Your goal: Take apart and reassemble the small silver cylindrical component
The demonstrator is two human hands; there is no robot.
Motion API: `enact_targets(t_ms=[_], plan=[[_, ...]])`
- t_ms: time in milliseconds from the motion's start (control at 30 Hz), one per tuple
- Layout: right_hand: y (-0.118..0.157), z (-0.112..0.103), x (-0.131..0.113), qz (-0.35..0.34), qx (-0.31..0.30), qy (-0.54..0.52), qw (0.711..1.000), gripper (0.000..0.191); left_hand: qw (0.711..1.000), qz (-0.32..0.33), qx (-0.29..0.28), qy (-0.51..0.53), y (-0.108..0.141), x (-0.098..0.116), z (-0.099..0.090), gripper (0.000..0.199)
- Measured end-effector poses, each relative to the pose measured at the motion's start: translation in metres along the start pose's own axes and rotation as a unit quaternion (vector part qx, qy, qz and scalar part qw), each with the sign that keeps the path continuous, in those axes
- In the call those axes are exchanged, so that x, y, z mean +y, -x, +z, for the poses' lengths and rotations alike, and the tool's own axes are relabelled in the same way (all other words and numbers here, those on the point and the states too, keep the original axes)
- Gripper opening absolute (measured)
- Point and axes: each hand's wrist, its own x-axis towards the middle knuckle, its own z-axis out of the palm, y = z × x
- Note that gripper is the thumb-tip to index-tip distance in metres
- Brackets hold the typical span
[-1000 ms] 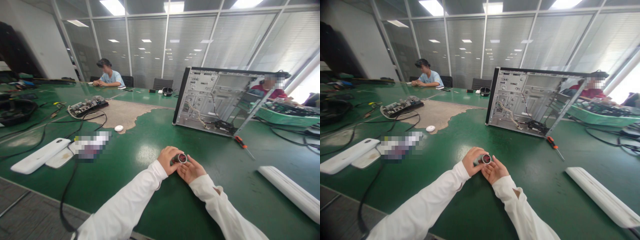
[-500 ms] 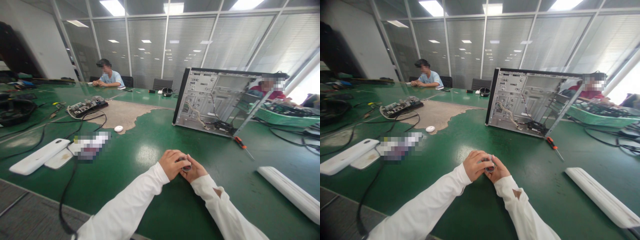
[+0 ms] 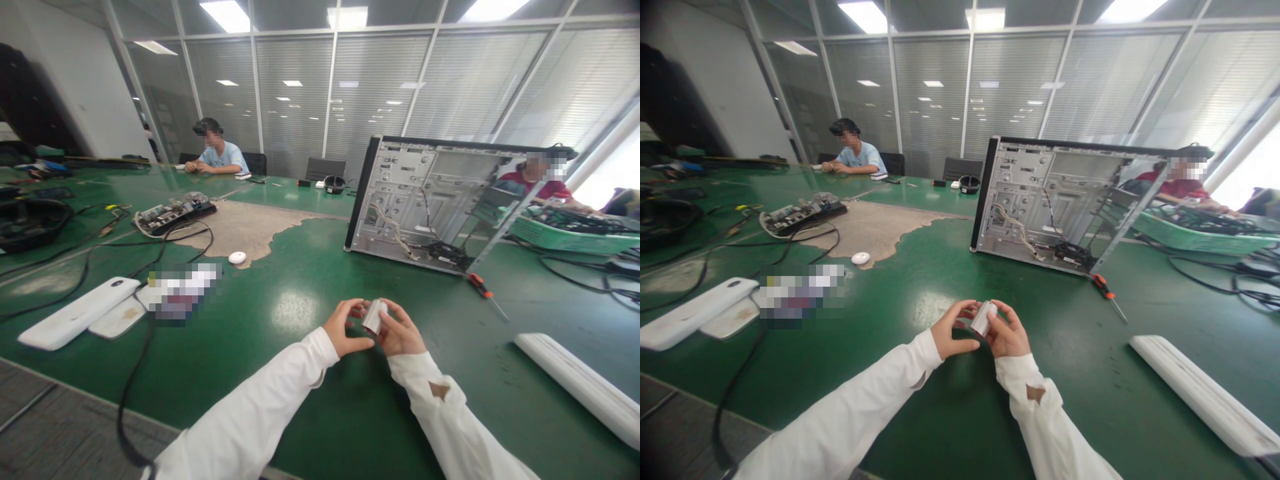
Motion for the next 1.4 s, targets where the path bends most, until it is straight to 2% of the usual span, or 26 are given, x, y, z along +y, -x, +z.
enact_targets(t_ms=[67,133,233,300,400,533,700,833,967,1100,1233,1400], plan=[[0.002,0.003,-0.001,-0.034,-0.003,0.011,0.999,0.036,0.982,-0.11,-0.014,0.156,-0.002,-0.005,0.003,0.069],[0.003,0.006,-0.001,-0.067,-0.002,0.028,0.997,0.038,0.937,-0.205,-0.049,0.279,-0.004,-0.005,0.004,0.059],[0.006,0.012,-0.002,-0.115,0.011,0.053,0.992,0.041,0.868,-0.297,-0.117,0.379,-0.006,-0.003,0.001,0.053],[0.009,0.016,-0.003,-0.14,0.015,0.076,0.987,0.041,0.84,-0.329,-0.15,0.404,-0.006,-0.001,-0.003,0.057],[0.013,0.022,-0.004,-0.169,0.002,0.112,0.979,0.04,0.818,-0.35,-0.172,0.422,-0.005,-0.002,-0.007,0.052],[0.014,0.023,-0.002,-0.2,-0.012,0.14,0.97,0.038,0.819,-0.351,-0.125,0.437,-0.005,-0.006,-0.009,0.044],[0.009,0.013,0.001,-0.21,0.033,0.228,0.95,0.04,0.855,-0.31,-0.01,0.416,-0.008,-0.008,-0.005,0.035],[0.007,0.008,0.006,-0.18,0.068,0.252,0.948,0.047,0.892,-0.264,0.071,0.361,-0.01,-0.009,-0.002,0.039],[0.005,0.007,0.011,-0.168,0.066,0.231,0.956,0.047,0.948,-0.175,0.125,0.233,-0.01,-0.009,-0.001,0.042],[0.002,0.002,0.011,-0.119,0.067,0.168,0.976,0.041,0.985,-0.08,0.154,0.02,-0.005,-0.004,-0.005,0.034],[0.001,-0.002,0.004,-0.032,0.056,0.095,0.993,0.034,0.971,0.015,0.137,-0.194,0.0,0.002,-0.009,0.031],[0.003,-0.001,-0.001,0.016,0.034,0.061,0.997,0.034,0.921,0.135,0.119,-0.344,0.0,0.004,-0.015,0.028]])
